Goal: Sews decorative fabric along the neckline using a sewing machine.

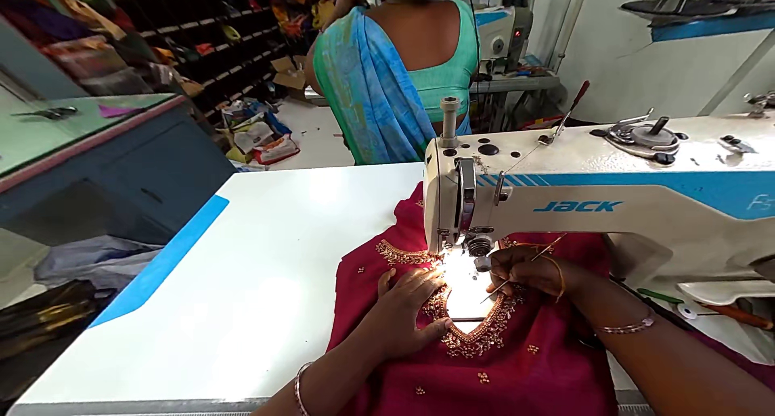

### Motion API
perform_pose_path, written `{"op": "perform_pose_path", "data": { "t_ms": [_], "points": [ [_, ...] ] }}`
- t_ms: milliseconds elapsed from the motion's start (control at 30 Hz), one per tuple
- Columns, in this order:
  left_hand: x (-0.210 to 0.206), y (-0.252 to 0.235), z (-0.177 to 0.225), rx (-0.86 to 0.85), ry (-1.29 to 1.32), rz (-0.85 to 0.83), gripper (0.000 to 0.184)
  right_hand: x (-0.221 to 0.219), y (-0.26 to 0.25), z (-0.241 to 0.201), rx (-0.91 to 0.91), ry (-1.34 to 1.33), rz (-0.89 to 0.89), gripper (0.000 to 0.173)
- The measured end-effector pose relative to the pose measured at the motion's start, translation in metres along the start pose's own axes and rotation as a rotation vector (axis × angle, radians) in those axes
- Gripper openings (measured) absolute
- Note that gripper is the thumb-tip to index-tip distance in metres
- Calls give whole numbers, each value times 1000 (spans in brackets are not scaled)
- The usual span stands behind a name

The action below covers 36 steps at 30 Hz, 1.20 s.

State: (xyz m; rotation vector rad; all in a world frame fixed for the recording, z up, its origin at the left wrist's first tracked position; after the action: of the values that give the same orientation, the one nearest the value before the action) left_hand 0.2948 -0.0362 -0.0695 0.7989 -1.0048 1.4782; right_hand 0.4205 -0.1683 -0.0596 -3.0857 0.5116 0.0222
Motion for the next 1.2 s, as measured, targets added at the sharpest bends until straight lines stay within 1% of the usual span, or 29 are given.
{"op": "perform_pose_path", "data": {
  "t_ms": [67, 167, 300, 433, 600, 700, 767, 900, 967, 1067, 1133, 1200],
  "points": [
    [1, -1, -1, -12, 7, 10, 69, 0, 0, -1, -18, 10, 22, 16],
    [3, -2, 0, -27, 28, 20, 66, 0, 1, -5, -35, 33, 86, 19],
    [4, -4, -2, -48, 41, 42, 66, 1, 1, -7, -44, -22, 126, 23],
    [3, -6, -5, -54, 46, 30, 67, 1, 0, -7, -48, -62, 145, 24],
    [6, -8, -6, -73, 58, 35, 66, 4, 0, -6, -118, -63, 213, 27],
    [6, -10, -9, -91, 66, 45, 65, 2, 2, -9, -133, -16, 262, 31],
    [7, -10, -10, -113, 57, 38, 66, -2, 4, -12, -103, 23, 279, 32],
    [10, -12, -11, -185, 65, 45, 68, -11, 3, -17, -47, 116, 261, 21],
    [12, -13, -12, -208, 58, 37, 72, -13, 2, -22, -3, 215, 291, 17],
    [13, -13, -13, -172, 45, -22, 77, -13, 0, -22, 16, 365, 327, 13],
    [15, -12, -7, -155, 33, -73, 74, -14, -1, -24, 26, 429, 320, 12],
    [15, -6, 3, -211, 21, -44, 62, -16, 0, -27, 46, 462, 324, 13]
  ]
}}
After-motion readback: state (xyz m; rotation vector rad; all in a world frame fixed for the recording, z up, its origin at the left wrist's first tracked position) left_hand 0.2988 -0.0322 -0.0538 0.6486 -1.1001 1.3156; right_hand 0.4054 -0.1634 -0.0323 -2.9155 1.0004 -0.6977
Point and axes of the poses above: each hand's wrist, its own y-axis away from the middle knuckle, its own x-axis out of the back of the hand, z = x × y, the point moved 9 cm from there along -y, towards the middle knuckle, and after that the axes turned 12 degrees about z, right-handed, at the moved point
